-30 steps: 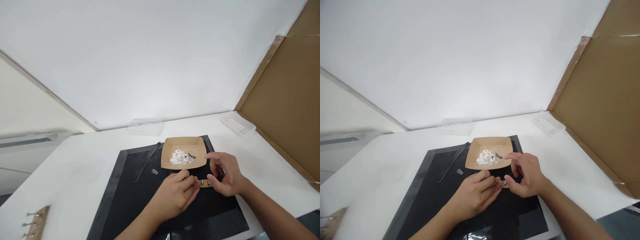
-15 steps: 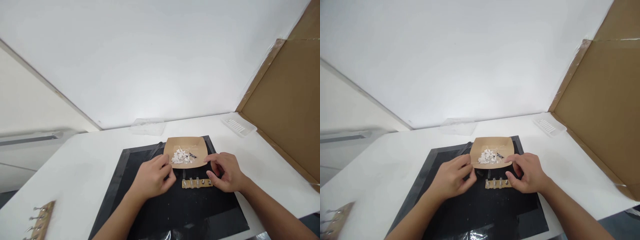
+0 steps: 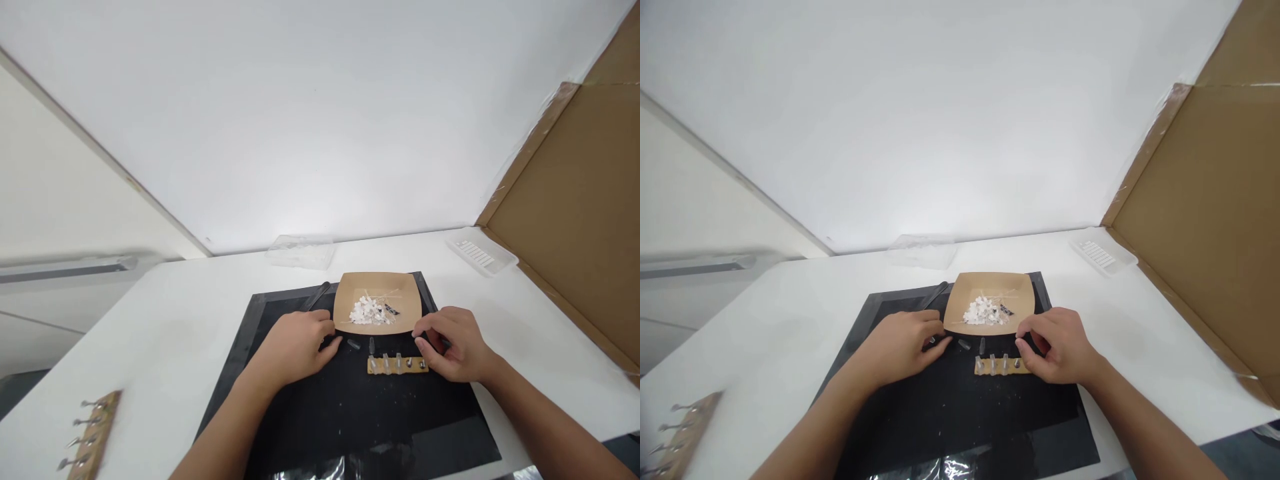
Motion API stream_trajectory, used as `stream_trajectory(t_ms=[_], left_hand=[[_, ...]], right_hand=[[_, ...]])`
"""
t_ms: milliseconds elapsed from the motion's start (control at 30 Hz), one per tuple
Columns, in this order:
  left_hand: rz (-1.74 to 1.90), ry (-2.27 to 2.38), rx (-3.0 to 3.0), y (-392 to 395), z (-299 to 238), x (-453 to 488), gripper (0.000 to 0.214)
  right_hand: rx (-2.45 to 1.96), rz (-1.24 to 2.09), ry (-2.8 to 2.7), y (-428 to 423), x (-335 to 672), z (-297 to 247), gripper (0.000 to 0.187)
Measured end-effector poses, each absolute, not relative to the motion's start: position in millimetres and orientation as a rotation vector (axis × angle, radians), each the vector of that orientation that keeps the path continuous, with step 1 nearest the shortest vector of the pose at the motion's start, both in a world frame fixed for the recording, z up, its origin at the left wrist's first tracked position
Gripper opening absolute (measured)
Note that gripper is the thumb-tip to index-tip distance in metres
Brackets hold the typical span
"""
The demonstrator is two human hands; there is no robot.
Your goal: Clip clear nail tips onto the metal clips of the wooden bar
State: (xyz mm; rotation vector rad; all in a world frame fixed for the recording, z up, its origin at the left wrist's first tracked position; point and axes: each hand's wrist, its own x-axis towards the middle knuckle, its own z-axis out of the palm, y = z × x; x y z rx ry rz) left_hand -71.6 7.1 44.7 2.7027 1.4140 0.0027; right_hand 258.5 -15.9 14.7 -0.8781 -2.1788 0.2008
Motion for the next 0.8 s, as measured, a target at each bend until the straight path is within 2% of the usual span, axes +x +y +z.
stream_trajectory(t_ms=[300,500,567,800], left_hand=[[0.213,1.067,2.497,10.1,35.5,-79.5,0.024],[0.178,1.303,2.507,12.8,43.9,-89.2,0.019],[0.115,1.392,2.51,14.1,46.0,-91.9,0.023],[0.086,1.342,2.372,20.2,40.6,-103.5,0.025]], right_hand=[[-0.88,0.202,-2.21,-16.0,258.7,15.2,0.008],[-0.907,0.2,-2.235,-15.7,258.9,14.1,0.008],[-0.906,0.192,-2.233,-15.5,258.8,13.2,0.008],[-0.905,0.225,-2.232,-14.5,258.6,11.6,0.008]])
